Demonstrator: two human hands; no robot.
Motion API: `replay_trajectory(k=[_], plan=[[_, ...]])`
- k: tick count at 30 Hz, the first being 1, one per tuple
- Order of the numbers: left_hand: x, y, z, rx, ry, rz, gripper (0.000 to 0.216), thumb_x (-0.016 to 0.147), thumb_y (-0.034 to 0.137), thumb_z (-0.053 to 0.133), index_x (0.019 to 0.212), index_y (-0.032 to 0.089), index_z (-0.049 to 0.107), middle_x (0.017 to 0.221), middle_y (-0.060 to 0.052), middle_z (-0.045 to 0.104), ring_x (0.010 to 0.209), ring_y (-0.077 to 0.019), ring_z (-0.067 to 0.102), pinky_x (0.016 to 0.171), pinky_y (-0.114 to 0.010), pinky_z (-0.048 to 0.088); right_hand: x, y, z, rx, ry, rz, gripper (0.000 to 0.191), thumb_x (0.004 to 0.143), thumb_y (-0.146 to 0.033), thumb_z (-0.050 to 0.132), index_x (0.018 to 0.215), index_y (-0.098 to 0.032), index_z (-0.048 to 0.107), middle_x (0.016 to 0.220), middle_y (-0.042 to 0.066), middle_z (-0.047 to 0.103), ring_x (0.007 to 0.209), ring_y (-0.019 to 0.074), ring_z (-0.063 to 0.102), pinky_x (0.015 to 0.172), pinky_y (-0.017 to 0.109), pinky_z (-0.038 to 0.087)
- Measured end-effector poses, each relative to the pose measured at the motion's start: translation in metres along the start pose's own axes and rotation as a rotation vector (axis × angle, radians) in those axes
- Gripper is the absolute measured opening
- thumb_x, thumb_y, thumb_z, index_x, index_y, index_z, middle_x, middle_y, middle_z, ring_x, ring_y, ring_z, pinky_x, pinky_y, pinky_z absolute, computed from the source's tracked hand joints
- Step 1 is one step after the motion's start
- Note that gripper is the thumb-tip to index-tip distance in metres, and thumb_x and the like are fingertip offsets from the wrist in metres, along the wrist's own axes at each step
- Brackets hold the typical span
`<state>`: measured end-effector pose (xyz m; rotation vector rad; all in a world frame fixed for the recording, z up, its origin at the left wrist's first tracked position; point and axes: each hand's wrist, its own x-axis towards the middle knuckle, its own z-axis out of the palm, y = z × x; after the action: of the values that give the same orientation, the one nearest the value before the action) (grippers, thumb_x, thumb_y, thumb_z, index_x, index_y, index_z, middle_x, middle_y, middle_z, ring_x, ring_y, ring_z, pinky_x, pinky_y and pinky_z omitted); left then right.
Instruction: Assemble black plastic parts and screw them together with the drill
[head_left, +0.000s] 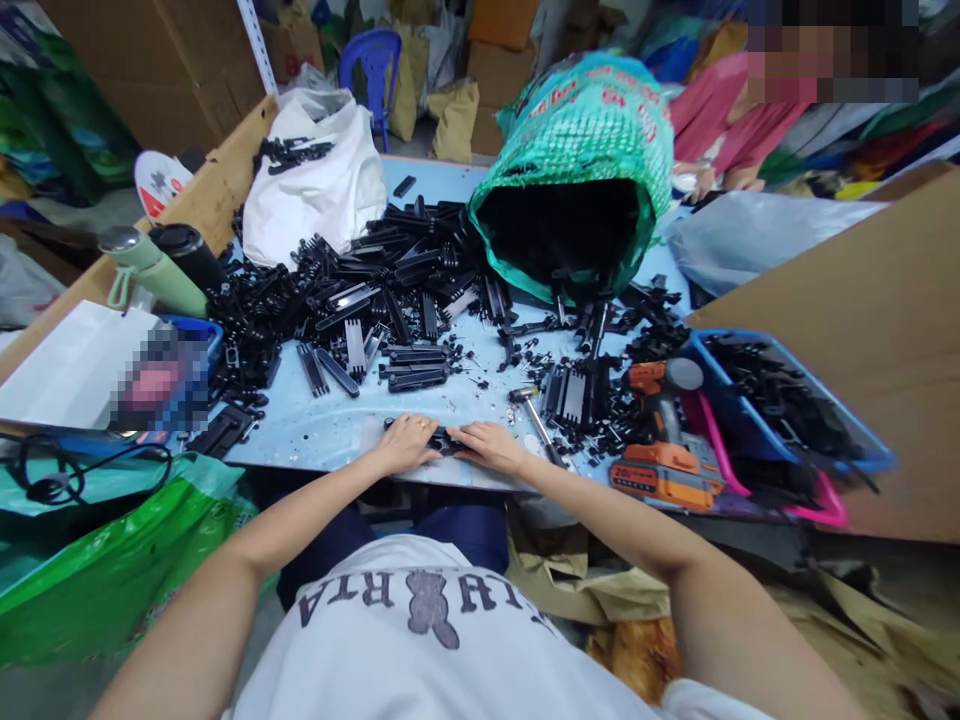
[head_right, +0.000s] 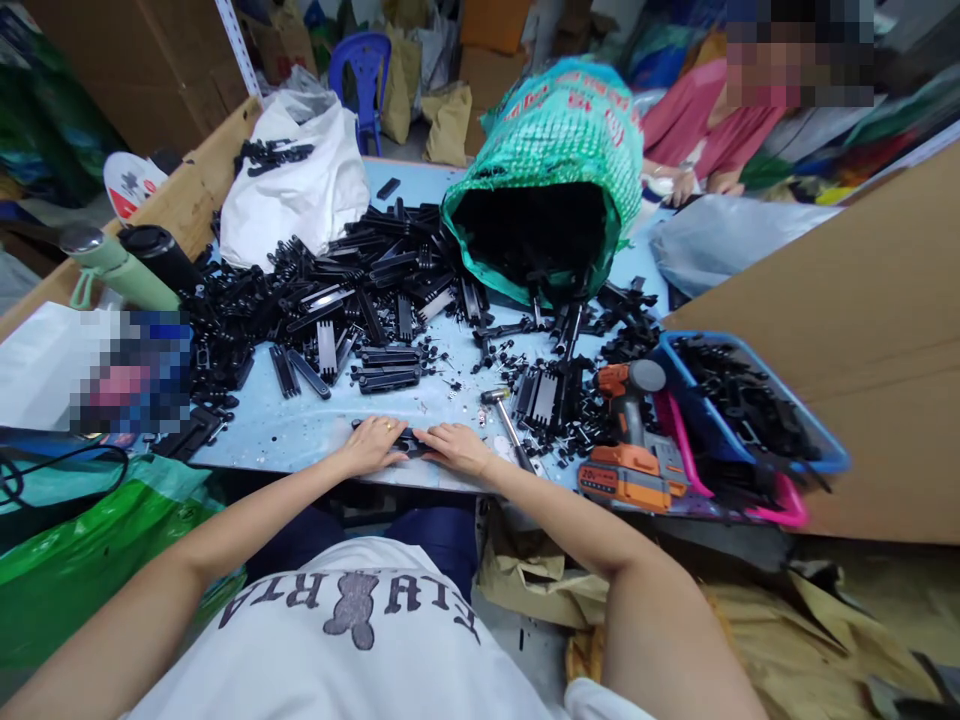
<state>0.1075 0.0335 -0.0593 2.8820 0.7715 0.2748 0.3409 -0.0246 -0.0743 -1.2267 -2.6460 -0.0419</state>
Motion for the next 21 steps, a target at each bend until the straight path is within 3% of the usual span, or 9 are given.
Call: replay_trajectory(k=[3, 6, 10, 14, 16, 18, 21], plan=[[0.001, -0.005, -0.003, 0.111, -0.023, -0.006, 0.045, 0.088, 0.043, 0.044, 0.114, 0.007, 0.052, 0.099, -0.014, 0.059, 0.091, -0.0227, 0.053, 0.074, -0.033, 0.038, 0.001, -0.006, -0.016, -0.132, -0.021, 0.201, 0.054, 0.085, -0.06, 0.04, 0.091, -0.011, 0.062, 0.07, 0.008, 0.056, 0.067, 0.0169, 0.051, 0.058, 0.027, 0.035], [-0.001, -0.006, -0.02, 0.088, 0.039, -0.011, 0.043, 0.089, 0.045, 0.038, 0.078, 0.01, 0.06, 0.071, -0.011, 0.059, 0.071, -0.02, 0.054, 0.061, -0.03, 0.036, 0.001, -0.017, -0.04, -0.115, -0.02, 0.193, 0.057, 0.085, -0.062, 0.038, 0.065, -0.012, 0.054, 0.057, 0.006, 0.048, 0.058, 0.0145, 0.048, 0.055, 0.026, 0.032], [-0.021, 0.019, -0.073, -0.262, 0.333, 0.158, 0.052, 0.092, 0.047, 0.026, 0.063, 0.014, 0.052, 0.057, -0.007, 0.053, 0.056, -0.0139, 0.048, 0.053, -0.027, 0.033, -0.005, -0.036, -0.069, 0.233, 0.043, -0.034, 0.056, 0.086, -0.063, 0.034, 0.069, -0.013, 0.052, 0.059, 0.004, 0.047, 0.06, 0.0134, 0.048, 0.055, 0.025, 0.035], [-0.04, 0.064, -0.114, -0.834, 0.426, 0.281, 0.058, 0.094, 0.046, 0.01, 0.067, 0.014, 0.051, 0.055, -0.004, 0.052, 0.052, -0.0104, 0.047, 0.053, -0.025, 0.037, -0.015, -0.056, -0.072, 0.428, 0.059, -0.073, 0.049, 0.09, -0.057, 0.036, 0.088, -0.011, 0.054, 0.073, 0.004, 0.053, 0.067, 0.0114, 0.052, 0.064, 0.026, 0.043], [-0.044, 0.083, -0.112, -0.969, 0.458, 0.226, 0.061, 0.093, 0.048, 0.008, 0.066, 0.016, 0.051, 0.054, -0.004, 0.052, 0.052, -0.0107, 0.048, 0.052, -0.026, 0.04, -0.013, -0.066, -0.063, 0.442, 0.053, -0.074, 0.046, 0.089, -0.055, 0.037, 0.096, -0.013, 0.053, 0.082, 0.006, 0.055, 0.073, 0.0137, 0.054, 0.068, 0.03, 0.045], [-0.043, 0.093, -0.097, -1.008, 0.565, 0.057, 0.065, 0.091, 0.051, 0.004, 0.067, 0.018, 0.054, 0.057, -0.006, 0.054, 0.056, -0.0132, 0.052, 0.055, -0.03, 0.044, -0.001, -0.077, -0.047, 0.481, 0.079, -0.043, 0.041, 0.089, -0.053, 0.033, 0.101, -0.018, 0.051, 0.089, 0.009, 0.055, 0.083, 0.0192, 0.057, 0.071, 0.035, 0.047], [-0.038, 0.089, -0.066, -0.887, 0.669, -0.165, 0.077, 0.086, 0.055, -0.009, 0.092, 0.023, 0.062, 0.075, -0.01, 0.061, 0.075, -0.019, 0.059, 0.069, -0.039, 0.049, 0.033, -0.093, -0.017, 0.575, 0.352, 0.268, 0.037, 0.089, -0.042, 0.023, 0.118, -0.025, 0.038, 0.106, 0.015, 0.05, 0.097, 0.0259, 0.055, 0.077, 0.044, 0.047]])
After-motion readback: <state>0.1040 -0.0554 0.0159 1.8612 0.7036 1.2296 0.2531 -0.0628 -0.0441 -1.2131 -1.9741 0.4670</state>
